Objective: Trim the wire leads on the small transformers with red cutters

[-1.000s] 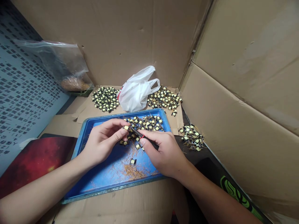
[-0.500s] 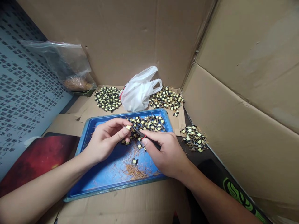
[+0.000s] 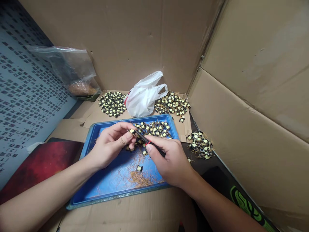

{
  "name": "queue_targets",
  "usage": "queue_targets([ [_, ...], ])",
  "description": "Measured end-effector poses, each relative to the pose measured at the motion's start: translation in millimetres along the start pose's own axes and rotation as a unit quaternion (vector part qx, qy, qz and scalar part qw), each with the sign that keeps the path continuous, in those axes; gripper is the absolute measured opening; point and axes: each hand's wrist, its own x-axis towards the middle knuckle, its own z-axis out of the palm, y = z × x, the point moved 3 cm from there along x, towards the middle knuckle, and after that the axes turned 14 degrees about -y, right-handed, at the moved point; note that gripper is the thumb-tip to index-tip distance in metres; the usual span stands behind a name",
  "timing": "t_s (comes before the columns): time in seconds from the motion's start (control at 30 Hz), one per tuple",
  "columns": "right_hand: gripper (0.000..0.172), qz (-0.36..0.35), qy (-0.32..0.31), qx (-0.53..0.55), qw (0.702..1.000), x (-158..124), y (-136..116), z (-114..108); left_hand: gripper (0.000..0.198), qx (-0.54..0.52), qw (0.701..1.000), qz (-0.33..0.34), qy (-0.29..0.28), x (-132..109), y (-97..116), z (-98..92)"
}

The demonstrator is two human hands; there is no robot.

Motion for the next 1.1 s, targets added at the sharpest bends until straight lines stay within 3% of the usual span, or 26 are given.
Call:
queue_targets([
  [0.2,0.035,0.015,0.062,0.051,0.997,-3,6,1,0.022,-0.072,0.997,-0.023,0.029,1,-2,-2.3],
  [0.43,0.032,0.011,0.057,0.028,0.998,-1,9,-1,0.024,-0.156,0.980,-0.075,0.098,3,-3,-8.8],
  [0.77,0.031,0.007,0.065,0.024,0.998,-3,12,0,0.026,-0.161,0.980,-0.071,0.092,2,-3,-8.8],
  [0.97,0.032,0.009,0.067,0.028,0.997,-3,13,0,0.033,-0.088,0.989,-0.050,0.112,0,-3,-7.4],
  [1.1,0.032,0.003,0.081,0.034,0.996,-4,15,0,0.033,0.062,0.987,0.038,0.145,-2,27,-9.5],
])
